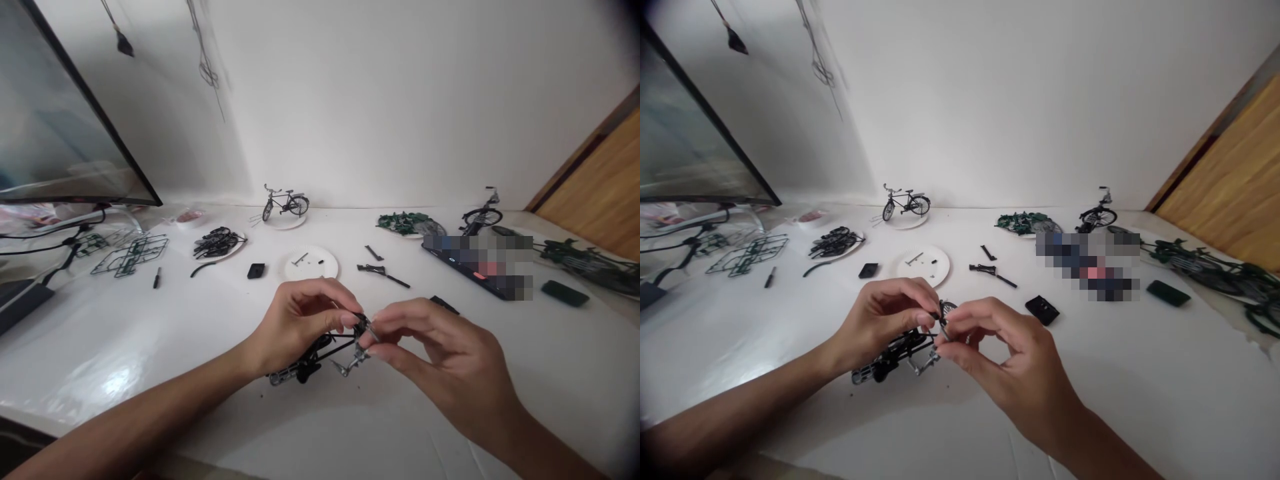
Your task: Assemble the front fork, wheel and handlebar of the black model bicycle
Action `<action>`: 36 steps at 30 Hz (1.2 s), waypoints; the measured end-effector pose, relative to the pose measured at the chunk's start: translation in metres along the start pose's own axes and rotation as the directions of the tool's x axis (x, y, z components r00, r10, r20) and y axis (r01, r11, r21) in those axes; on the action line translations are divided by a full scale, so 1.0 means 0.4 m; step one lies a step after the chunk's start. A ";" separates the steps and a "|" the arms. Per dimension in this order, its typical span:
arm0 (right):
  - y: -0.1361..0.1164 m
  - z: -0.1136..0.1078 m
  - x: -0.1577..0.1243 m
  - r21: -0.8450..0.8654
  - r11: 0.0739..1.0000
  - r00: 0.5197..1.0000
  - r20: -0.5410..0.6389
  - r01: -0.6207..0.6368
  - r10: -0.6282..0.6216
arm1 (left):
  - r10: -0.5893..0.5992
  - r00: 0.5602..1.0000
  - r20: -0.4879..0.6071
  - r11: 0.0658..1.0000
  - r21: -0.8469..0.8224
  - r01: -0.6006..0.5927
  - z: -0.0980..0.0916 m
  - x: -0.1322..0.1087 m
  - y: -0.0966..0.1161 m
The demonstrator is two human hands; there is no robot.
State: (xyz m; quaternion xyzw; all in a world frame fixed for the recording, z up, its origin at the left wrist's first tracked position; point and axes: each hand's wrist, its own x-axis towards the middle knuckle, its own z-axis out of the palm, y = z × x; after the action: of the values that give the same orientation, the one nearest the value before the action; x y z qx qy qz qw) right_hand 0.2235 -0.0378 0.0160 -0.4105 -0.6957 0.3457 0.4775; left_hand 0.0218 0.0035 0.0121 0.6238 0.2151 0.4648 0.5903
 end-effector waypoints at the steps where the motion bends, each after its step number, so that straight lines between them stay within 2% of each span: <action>1: 0.002 0.002 0.000 0.031 0.999 1.000 0.001 -0.026 0.026 | -0.005 1.000 0.021 1.000 -0.012 0.005 0.002 -0.001 0.002; 5: 0.002 0.004 -0.002 0.107 0.992 0.997 0.012 -0.074 0.074 | -0.021 0.997 0.074 0.999 -0.038 0.024 0.005 -0.007 0.005; 10: 0.003 0.000 -0.004 0.158 0.984 0.997 0.027 -0.078 0.074 | 0.010 0.996 0.086 0.999 -0.037 -0.007 0.001 -0.006 0.007; 18: 0.001 0.002 -0.001 0.190 0.979 0.997 0.026 -0.073 0.069 | 0.043 0.993 0.106 0.997 0.055 -0.049 -0.002 -0.010 0.016; 24: 0.005 0.000 -0.006 0.210 0.971 0.992 0.077 -0.116 0.102 | 0.059 0.990 0.125 0.995 0.076 -0.069 -0.003 -0.013 0.013; 28: 0.008 0.000 -0.007 0.199 0.971 0.987 0.112 -0.132 0.111 | 0.133 0.981 0.138 0.970 0.186 -0.157 -0.004 -0.014 0.015; 31: 0.011 0.000 -0.006 0.209 0.963 0.980 0.138 -0.169 0.142 | 0.193 0.959 0.206 0.921 0.298 -0.250 -0.007 -0.015 0.020; 36: 0.015 -0.003 -0.002 0.253 0.930 0.953 0.215 -0.267 0.215 | 0.221 0.930 0.295 0.884 0.342 -0.318 -0.014 -0.014 0.031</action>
State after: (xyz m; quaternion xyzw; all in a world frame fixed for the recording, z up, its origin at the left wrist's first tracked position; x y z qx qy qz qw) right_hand 0.2262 -0.0360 0.0107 -0.3879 -0.6251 0.5330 0.4180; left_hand 0.0111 -0.0008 0.0210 0.8040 0.1370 0.4104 0.4080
